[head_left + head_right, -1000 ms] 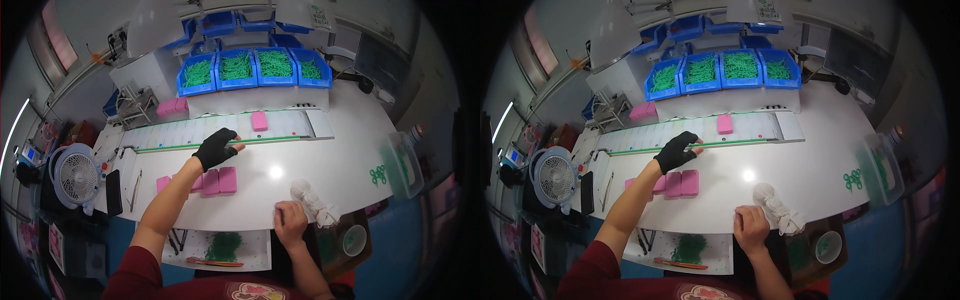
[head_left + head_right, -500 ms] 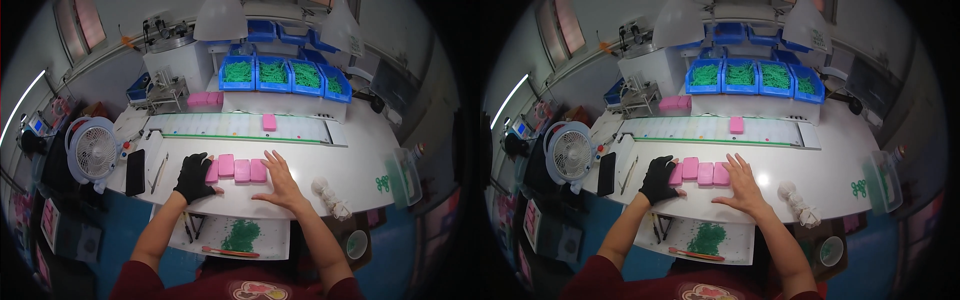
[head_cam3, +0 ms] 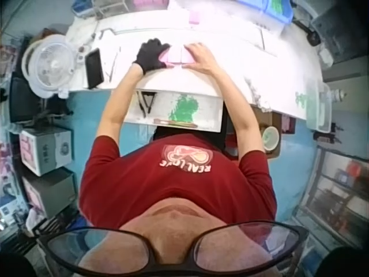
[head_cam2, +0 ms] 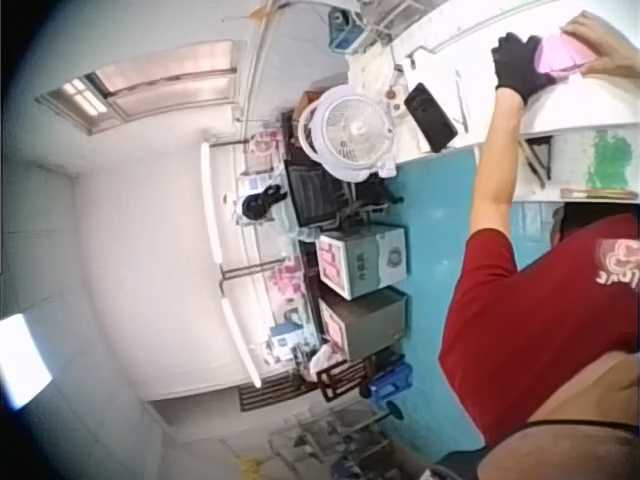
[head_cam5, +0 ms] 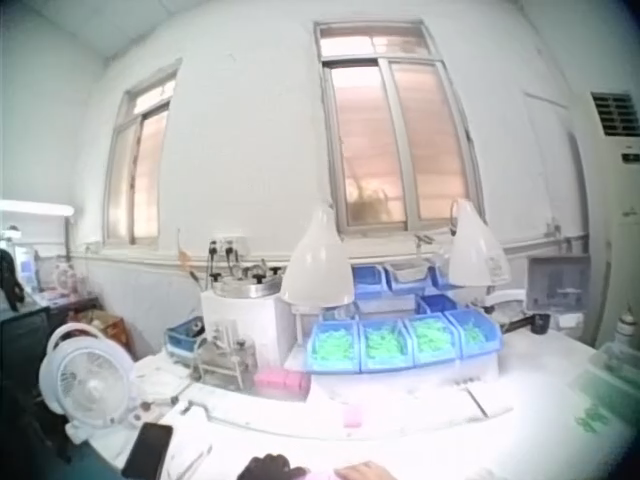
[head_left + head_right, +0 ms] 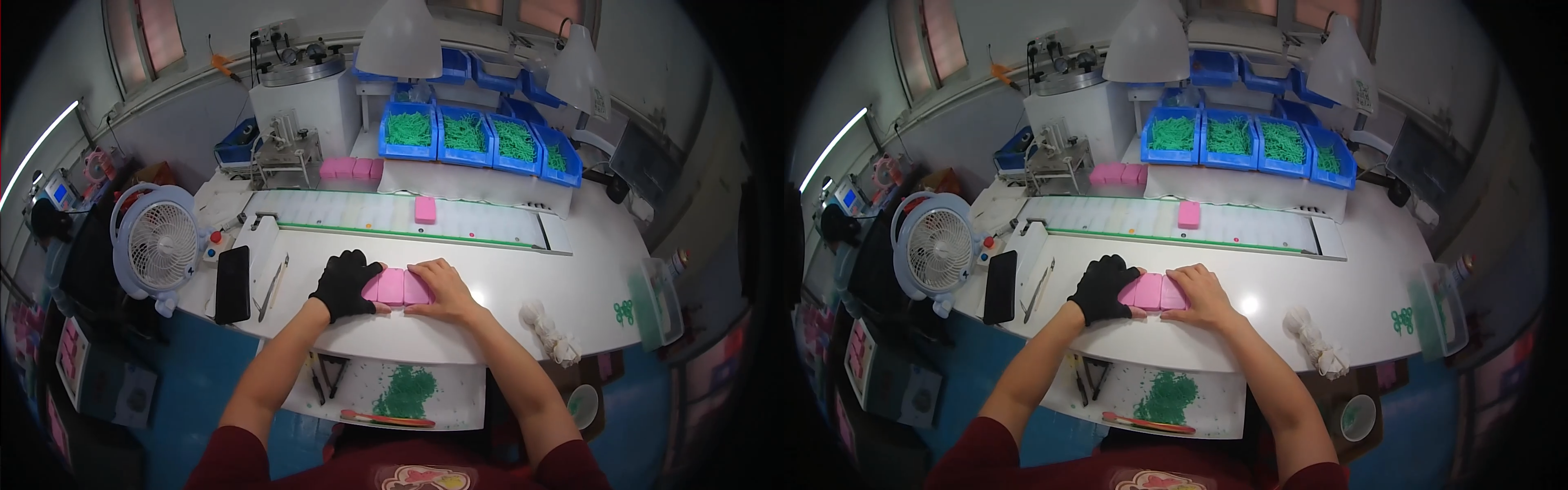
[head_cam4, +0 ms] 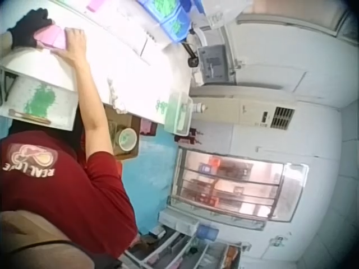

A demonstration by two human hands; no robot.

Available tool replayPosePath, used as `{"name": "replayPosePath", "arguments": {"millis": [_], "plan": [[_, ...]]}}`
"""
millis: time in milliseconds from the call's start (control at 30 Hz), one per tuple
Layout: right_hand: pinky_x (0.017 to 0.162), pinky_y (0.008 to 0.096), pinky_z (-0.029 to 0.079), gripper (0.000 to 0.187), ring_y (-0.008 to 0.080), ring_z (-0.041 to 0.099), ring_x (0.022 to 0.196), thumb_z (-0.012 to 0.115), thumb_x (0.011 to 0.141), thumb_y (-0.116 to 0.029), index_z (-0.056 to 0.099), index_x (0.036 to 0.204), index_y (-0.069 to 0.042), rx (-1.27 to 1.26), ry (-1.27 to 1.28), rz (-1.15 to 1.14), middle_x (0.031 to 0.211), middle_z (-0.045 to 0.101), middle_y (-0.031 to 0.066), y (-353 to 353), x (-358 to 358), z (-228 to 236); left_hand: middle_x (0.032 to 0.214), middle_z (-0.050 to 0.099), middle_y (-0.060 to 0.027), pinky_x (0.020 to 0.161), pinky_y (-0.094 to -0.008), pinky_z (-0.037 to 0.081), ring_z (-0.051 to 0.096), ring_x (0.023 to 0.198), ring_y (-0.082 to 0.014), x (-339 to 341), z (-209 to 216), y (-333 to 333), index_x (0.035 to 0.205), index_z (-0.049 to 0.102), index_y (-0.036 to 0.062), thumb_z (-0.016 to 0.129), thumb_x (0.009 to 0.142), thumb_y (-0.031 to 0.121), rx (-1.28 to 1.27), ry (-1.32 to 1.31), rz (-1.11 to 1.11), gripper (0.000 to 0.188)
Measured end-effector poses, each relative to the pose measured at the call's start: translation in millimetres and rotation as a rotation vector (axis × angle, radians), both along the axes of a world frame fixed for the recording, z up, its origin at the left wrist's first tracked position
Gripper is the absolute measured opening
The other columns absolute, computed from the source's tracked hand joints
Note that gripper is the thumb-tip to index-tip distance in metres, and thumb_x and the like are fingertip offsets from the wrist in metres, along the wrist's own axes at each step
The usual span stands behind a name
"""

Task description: The person is assembling small pink rectangular fragrance products by inserting green plastic components and applying labels/wicks.

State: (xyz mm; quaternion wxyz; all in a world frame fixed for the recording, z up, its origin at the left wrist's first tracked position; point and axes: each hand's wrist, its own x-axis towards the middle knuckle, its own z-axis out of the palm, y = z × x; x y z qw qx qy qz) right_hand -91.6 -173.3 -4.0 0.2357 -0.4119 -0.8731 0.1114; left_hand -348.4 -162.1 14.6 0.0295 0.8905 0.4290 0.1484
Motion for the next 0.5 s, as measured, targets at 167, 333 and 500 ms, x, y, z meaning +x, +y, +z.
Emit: {"name": "replayPosePath", "arguments": {"millis": [167,333,500], "plan": [[0.097,0.0411,0.039,0.080,0.0295,0.049,0.114,0.080,0.067,-0.048,0.052,0.128,-0.005,0.009,-0.016,-0.048,0.122,0.056,0.0107,-48,5,7,0.107,0.054,-0.0133,0.088,-0.0421,0.037,0.050,0.103,-0.0294,4,-3,-28,0.127,0.060,0.0173,0.071,0.061,0.072,0.005,0.040,-0.072,0.087],[0.100,0.0433,0.038,0.081,0.0318,0.048,0.117,0.081,0.067,-0.047,0.051,0.128,-0.003,-0.009,-0.004,-0.048,0.123,0.055,0.0122,-69,11,14,0.108,0.055,-0.0130,0.091,-0.0430,0.039,0.051,0.105,-0.0303,7,4,-42,0.131,0.057,0.0165,0.074,0.059,0.070,-0.057,0.063,-0.075,0.091],[0.101,0.0444,0.040,0.051,0.0359,0.049,0.119,0.076,0.074,-0.020,0.056,0.118,-0.002,0.143,0.334,-0.175,0.123,0.058,0.0153,-90,35,27,0.105,0.059,-0.0147,0.089,-0.0415,0.046,0.056,0.102,-0.0325,0,17,3,0.115,0.058,0.0073,0.066,0.087,0.027,0.171,-0.499,-0.003,0.035]]}}
